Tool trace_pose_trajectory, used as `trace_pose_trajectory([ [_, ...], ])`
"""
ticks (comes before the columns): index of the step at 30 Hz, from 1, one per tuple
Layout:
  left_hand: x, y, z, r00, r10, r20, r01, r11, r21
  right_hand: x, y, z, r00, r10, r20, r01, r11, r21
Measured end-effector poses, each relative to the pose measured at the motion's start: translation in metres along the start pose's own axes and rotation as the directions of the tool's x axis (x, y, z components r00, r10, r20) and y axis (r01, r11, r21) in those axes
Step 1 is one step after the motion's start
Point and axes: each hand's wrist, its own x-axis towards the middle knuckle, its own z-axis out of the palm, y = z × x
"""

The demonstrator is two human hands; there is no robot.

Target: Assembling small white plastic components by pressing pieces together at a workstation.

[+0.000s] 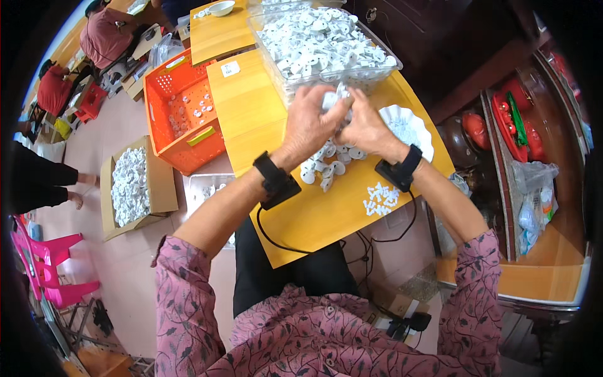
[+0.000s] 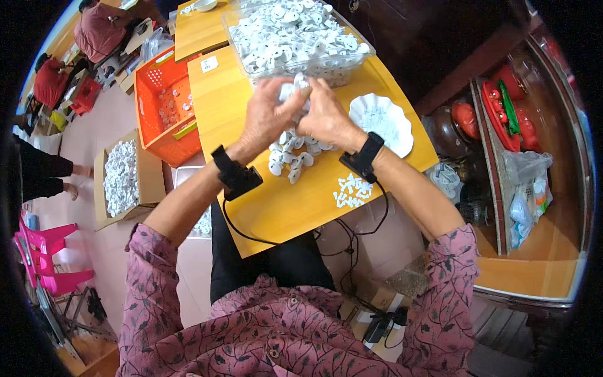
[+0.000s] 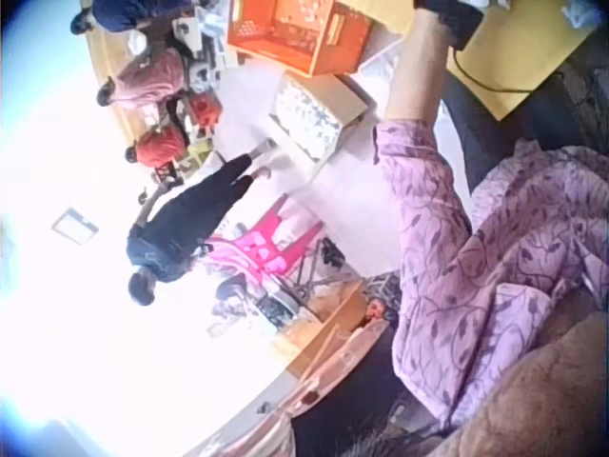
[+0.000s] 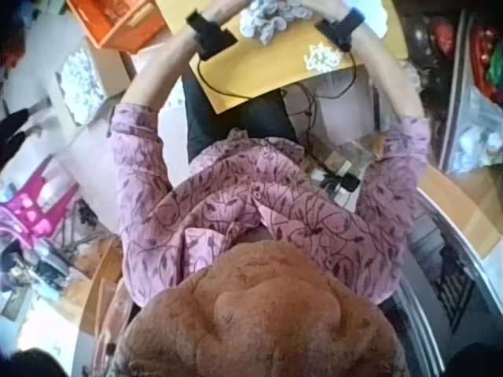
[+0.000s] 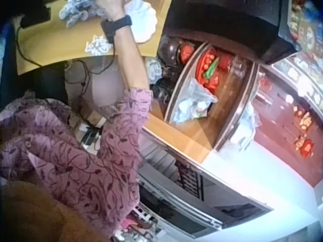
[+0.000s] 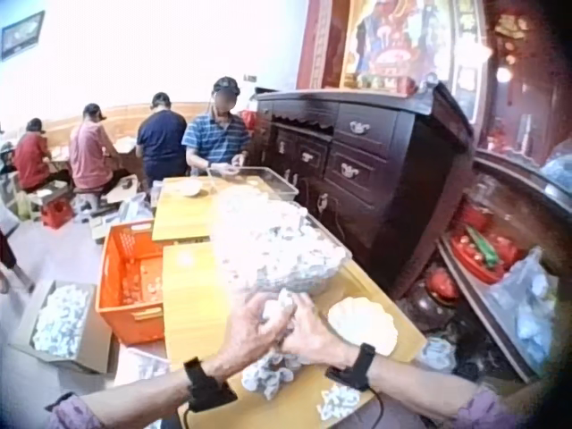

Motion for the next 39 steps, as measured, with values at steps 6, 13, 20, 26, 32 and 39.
trace_pose_trajectory([
  [6,-0.022,-0.032,0.023,0.991,-0.094,0.092,0.090,0.995,0.042,-0.016,0.016,0.020,0.980,0.187,0.072,-0.182,0.981,-0.070],
  [13,-0.023,-0.038,0.034,0.994,-0.073,0.075,0.062,0.988,0.142,-0.017,0.030,0.025,0.969,0.245,0.020,-0.240,0.962,-0.128],
  [20,-0.024,-0.035,0.042,0.997,-0.050,0.063,0.035,0.974,0.223,-0.012,0.061,0.028,0.993,0.115,-0.039,-0.121,0.970,-0.209],
  [26,-0.028,-0.035,0.038,0.994,-0.015,0.110,-0.011,0.974,0.225,-0.008,0.047,0.012,0.987,0.138,0.078,-0.120,0.973,-0.195],
  [32,-0.026,-0.029,0.032,0.984,0.085,0.156,-0.119,0.967,0.224,-0.012,0.037,0.000,0.981,0.139,0.138,-0.121,0.984,-0.130],
  [39,-0.029,-0.010,0.035,0.984,-0.073,0.164,0.033,0.972,0.235,-0.019,0.032,-0.007,0.999,-0.009,0.034,0.017,0.970,-0.241],
])
